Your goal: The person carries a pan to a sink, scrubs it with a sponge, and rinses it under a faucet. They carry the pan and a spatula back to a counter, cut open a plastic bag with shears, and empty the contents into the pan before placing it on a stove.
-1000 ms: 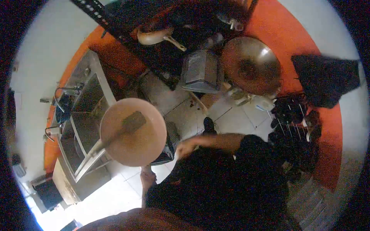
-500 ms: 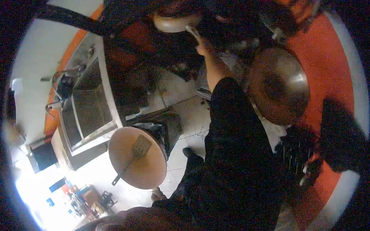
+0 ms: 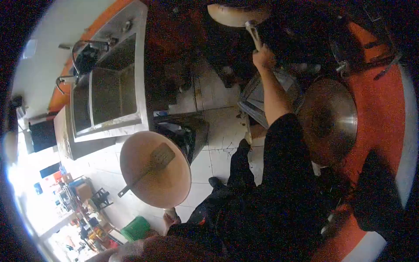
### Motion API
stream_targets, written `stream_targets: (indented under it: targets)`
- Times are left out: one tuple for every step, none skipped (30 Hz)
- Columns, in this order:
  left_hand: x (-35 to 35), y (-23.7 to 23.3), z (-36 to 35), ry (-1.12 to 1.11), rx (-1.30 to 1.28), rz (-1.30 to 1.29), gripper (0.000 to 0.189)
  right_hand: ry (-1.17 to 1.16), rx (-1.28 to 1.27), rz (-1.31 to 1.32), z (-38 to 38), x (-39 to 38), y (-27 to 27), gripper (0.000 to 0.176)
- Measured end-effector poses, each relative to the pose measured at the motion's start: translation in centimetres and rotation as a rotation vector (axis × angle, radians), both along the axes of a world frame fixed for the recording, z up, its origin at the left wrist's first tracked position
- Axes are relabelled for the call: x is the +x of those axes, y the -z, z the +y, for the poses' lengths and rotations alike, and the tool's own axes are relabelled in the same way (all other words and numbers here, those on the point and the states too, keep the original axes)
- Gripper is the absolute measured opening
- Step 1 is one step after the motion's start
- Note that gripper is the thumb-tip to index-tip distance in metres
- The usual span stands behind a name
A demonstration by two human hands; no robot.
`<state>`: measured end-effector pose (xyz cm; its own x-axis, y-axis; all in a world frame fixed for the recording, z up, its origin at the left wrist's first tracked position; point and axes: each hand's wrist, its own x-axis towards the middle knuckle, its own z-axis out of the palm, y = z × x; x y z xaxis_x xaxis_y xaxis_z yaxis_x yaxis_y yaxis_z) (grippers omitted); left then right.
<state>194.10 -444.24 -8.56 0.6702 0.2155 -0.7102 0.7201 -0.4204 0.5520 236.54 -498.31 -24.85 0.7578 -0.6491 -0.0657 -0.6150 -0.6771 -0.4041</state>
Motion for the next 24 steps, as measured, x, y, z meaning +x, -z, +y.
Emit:
stream_targets:
  targets:
    - [2.9, -2.8, -2.9, -0.131, -0.074, 0.0, 0.018, 0.036, 0.013, -0.067, 0.3, -0.8, 0.5, 0.037]
    - [3.7, -3.8, -3.4, -0.144, -0.082, 0.01, 0.018, 0.07, 0.024, -0.134, 0.9, -1.5, 0.6, 0.035]
    - [4.1, -4.4, -3.4, -0.119, -0.009, 0.037, 0.019, 0.085, 0.09, -0.188, 2.2, -3.4, -0.6, 0.033]
    - [4.0, -4.5, -3.1, -0.096, 0.06, 0.057, 0.02, 0.067, 0.082, -0.199, 2.9, -5.7, -0.3, 0.035]
    - [2.6, -2.9, -1.3, -0.091, -0.01, -0.041, 0.021, 0.048, 0.07, -0.22, 2.9, -8.1, 0.7, 0.037]
    - [1.3, -1.3, 0.4, -0.084, -0.087, -0.135, 0.023, -0.006, 0.027, -0.312, 2.8, -10.9, 1.5, 0.035]
    - [0.4, -0.1, 2.3, -0.083, -0.088, -0.072, 0.024, 0.047, 0.056, -0.264, 4.7, -14.3, -0.3, 0.034]
    - [-0.2, 0.5, 3.6, -0.076, -0.091, -0.009, 0.025, 0.061, 0.19, -0.255, 5.8, -17.6, -1.3, 0.037]
    - [-0.1, 0.1, 4.2, -0.081, -0.111, -0.017, 0.025, 0.026, 0.064, -0.309, 6.3, -21.6, 0.8, 0.039]
    - [0.4, -0.9, 4.8, -0.06, -0.087, -0.074, 0.025, 0.062, 0.136, -0.209, 8.7, -25.3, -1.6, 0.041]
    - [0.5, -1.4, 5.4, -0.039, -0.06, -0.127, 0.025, -0.017, -0.017, -0.29, 9.6, -29.5, 0.1, 0.037]
    - [0.0, -1.2, 6.8, -0.042, -0.08, -0.137, 0.025, 0.024, 0.071, -0.266, 12.1, -32.7, -1.7, 0.035]
    - [-0.6, -0.8, 8.8, -0.072, -0.069, -0.119, 0.025, 0.068, 0.16, -0.24, 14.6, -34.9, -3.5, 0.033]
    - [-1.6, -0.5, 10.4, -0.094, -0.058, -0.098, 0.024, 0.072, 0.142, -0.246, 15.8, -36.9, -3.5, 0.033]
    - [-2.9, -0.4, 11.9, -0.08, -0.072, -0.1, 0.024, 0.011, 0.236, -0.349, 17.3, -39.1, -2.9, 0.029]
    - [-4.1, -0.6, 14.1, -0.167, -0.19, -0.172, 0.024, -0.037, 0.333, -0.453, 19.3, -42.0, -2.6, 0.025]
    - [-4.6, -0.2, 16.2, -0.251, -0.319, -0.253, 0.025, 0.042, 0.626, -0.416, 21.6, -42.9, -3.8, 0.021]
    - [-5.1, 0.3, 18.3, -0.234, -0.341, -0.26, 0.025, 0.103, 0.917, -0.37, 23.9, -42.3, -6.0, 0.017]
    - [-5.9, 0.2, 20.9, -0.146, -0.196, -0.246, 0.026, -0.034, 0.911, -0.424, 26.2, -41.5, -8.0, 0.014]
    - [-6.3, 0.8, 23.1, -0.057, -0.048, -0.24, 0.027, -0.174, 0.905, -0.483, 27.6, -39.7, -9.4, 0.011]
    - [-9.0, 3.9, 27.0, -0.216, -0.328, -0.197, 0.03, -0.016, 0.968, -0.626, 29.0, -38.3, -10.8, 0.011]
    - [-10.0, 4.8, 29.1, -0.171, -0.247, -0.255, 0.032, 0.142, 1.032, -0.767, 30.4, -36.9, -11.7, 0.011]
    - [-11.0, 5.9, 31.0, -0.115, -0.133, -0.323, 0.034, 0.141, 0.954, -0.705, 31.6, -36.0, -12.1, 0.011]
    - [-13.0, 7.2, 33.3, -0.069, -0.028, -0.387, 0.036, 0.144, 0.88, -0.643, 33.0, -36.6, -12.5, 0.011]
